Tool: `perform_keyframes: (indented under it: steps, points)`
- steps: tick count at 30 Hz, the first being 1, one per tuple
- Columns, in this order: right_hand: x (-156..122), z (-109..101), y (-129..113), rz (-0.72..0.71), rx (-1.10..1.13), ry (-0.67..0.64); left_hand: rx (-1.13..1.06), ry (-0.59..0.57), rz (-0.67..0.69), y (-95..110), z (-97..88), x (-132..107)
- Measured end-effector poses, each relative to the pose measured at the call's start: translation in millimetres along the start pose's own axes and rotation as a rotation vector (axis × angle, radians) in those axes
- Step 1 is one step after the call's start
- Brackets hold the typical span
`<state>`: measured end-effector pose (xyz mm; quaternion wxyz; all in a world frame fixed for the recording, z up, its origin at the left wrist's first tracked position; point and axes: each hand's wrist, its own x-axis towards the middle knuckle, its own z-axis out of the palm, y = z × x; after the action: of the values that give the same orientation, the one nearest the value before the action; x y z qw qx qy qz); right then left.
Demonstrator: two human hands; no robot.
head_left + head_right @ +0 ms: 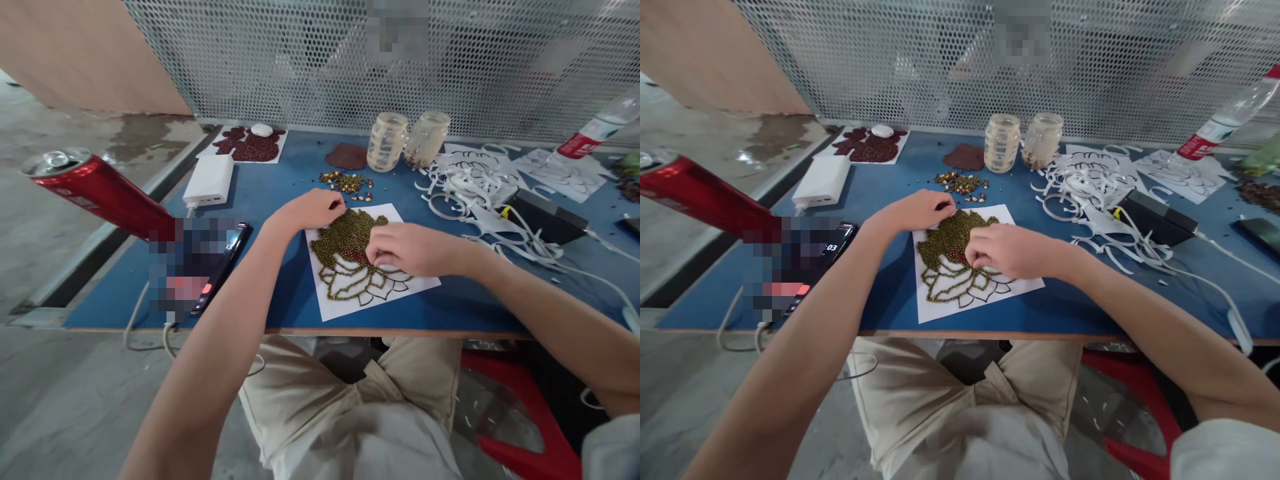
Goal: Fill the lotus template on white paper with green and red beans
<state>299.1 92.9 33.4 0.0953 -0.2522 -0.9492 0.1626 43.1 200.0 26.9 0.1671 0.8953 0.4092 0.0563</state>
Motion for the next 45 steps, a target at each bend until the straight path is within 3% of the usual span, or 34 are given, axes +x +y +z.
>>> perform_keyframes:
  steps: [4, 12, 15, 22, 29, 45]
  points:
    - [-10, 14, -5, -0.097, -0.145, 0.004, -0.008, -0.015, -0.003, -2, 1.3, 2]
    - [-10, 15, -5, -0.167, -0.295, 0.014, 0.001, -0.007, 0.0, -3, 1.5, 2]
    - [-9, 16, -5, -0.116, -0.229, 0.042, 0.005, -0.004, 0.011, -5, 2.7, 3]
    - [-12, 9, -2, 0.081, 0.17, 0.045, 0.005, -0.007, 0.006, -6, 2.5, 4]
    - [-13, 11, 0, 0.263, 0.309, 0.045, 0.014, -0.019, -0.003, -5, 1.4, 3]
    - [-13, 9, 5, 0.201, 0.235, 0.071, -0.003, -0.006, 0.005, -6, 2.8, 4]
